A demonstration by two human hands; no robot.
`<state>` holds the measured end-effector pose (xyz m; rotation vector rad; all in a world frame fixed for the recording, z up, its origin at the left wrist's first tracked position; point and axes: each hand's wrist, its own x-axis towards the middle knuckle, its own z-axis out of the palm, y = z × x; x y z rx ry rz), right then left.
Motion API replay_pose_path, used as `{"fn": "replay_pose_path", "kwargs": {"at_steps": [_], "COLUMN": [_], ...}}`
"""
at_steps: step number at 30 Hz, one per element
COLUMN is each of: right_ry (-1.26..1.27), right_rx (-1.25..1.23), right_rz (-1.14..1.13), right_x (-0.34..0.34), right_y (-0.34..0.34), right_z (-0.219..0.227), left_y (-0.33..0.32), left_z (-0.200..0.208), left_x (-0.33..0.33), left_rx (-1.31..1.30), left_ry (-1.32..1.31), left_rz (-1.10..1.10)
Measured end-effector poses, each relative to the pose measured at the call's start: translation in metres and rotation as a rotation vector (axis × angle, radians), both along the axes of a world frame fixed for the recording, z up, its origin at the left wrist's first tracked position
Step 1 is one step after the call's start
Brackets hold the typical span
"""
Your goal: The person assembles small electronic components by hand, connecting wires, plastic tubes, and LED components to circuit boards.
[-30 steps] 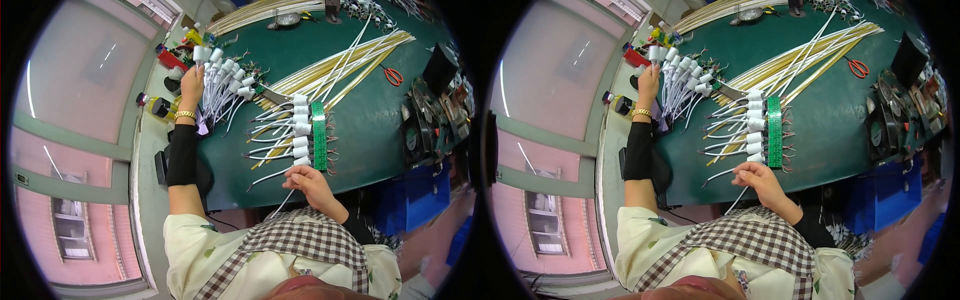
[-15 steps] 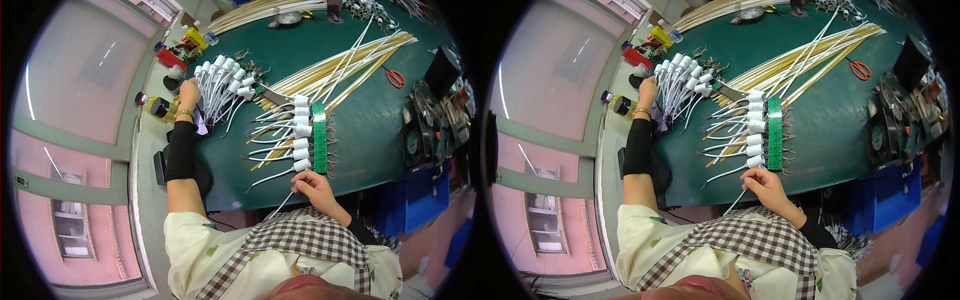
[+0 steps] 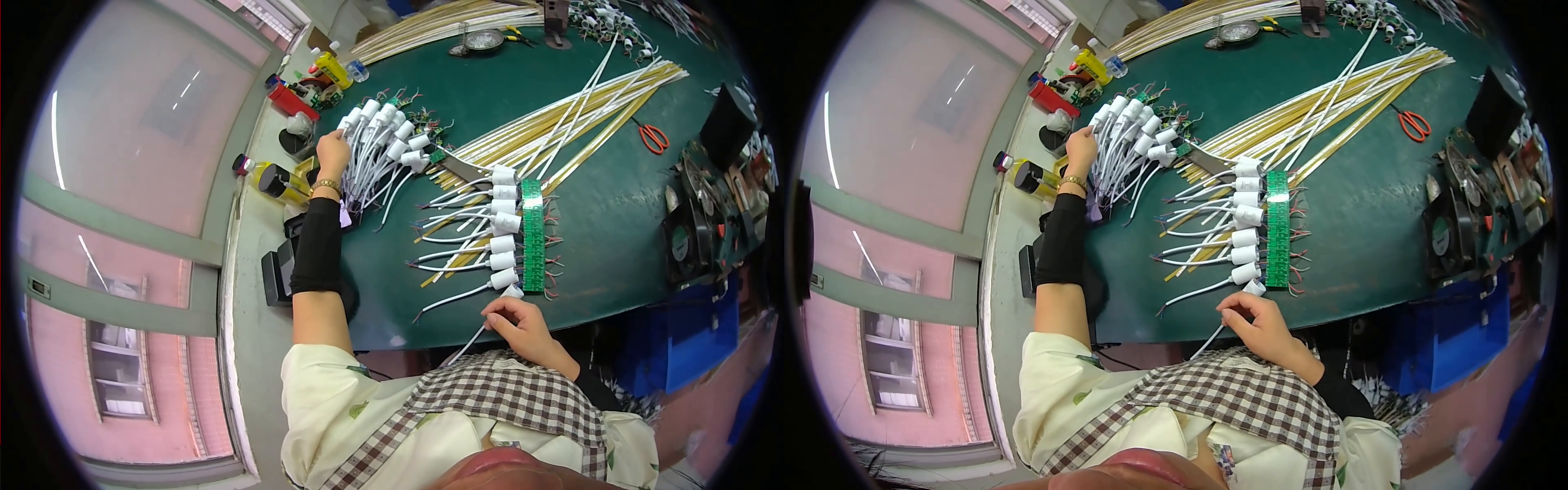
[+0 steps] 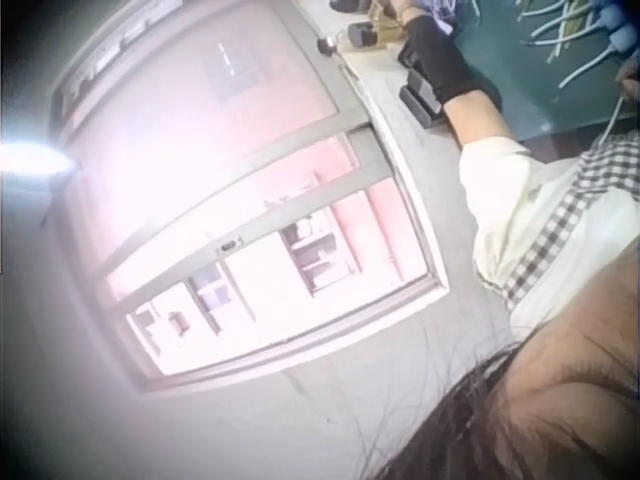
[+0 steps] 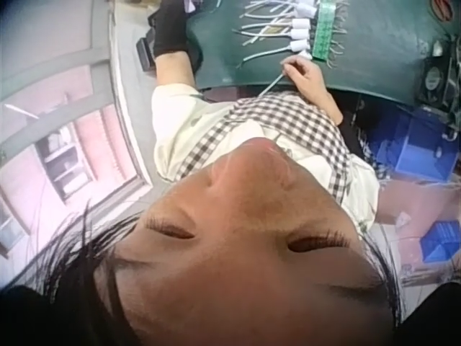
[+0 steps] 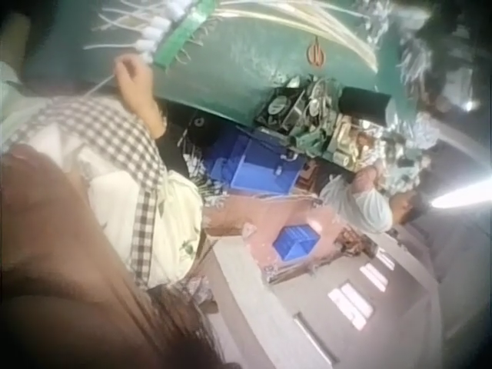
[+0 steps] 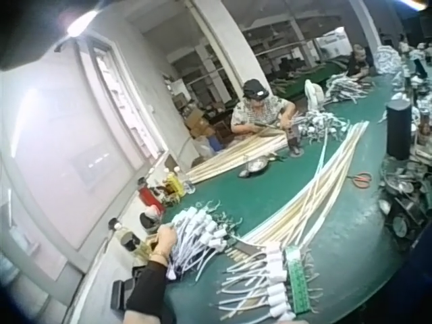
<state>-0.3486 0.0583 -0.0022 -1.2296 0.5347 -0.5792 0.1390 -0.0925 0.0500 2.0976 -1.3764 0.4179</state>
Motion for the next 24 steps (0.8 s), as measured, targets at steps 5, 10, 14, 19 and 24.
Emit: {"fn": "replay_pose_path", "kwargs": {"at_steps": [5,10,14,19,24], "right_ry": [-0.014,0.012,-0.003,0.027,-0.001], "right_rx": [-0.052,-0.043,-0.023,0.073,0.052], "right_rz": [-0.019,-0.053,-0.067,0.005,-0.046], "right_x": [-0.002,-0.006,-0.007,-0.013,-0.023], "right_y": [0.001,-0.002,-0.001,0.006,0.016], "right_z": [-0.002,-0.006,-0.015,-0.010,-0.020], "left_y": [0.011,0.006,-0.014,-0.059,-0.062], "left_z": [0.021,0.037,0.034,-0.006,-0.009], "left_x": [-0.013,-0.091,-0.207,-0.295,-0.317], "left_rx": [0.186,-0.002,0.148,0.508,0.812], "left_ry": [-0.012,-0.249,-0.067,0.101,-0.127], "left_rz": [0.060,-0.094,-0.658,-1.087,-1.013]}}
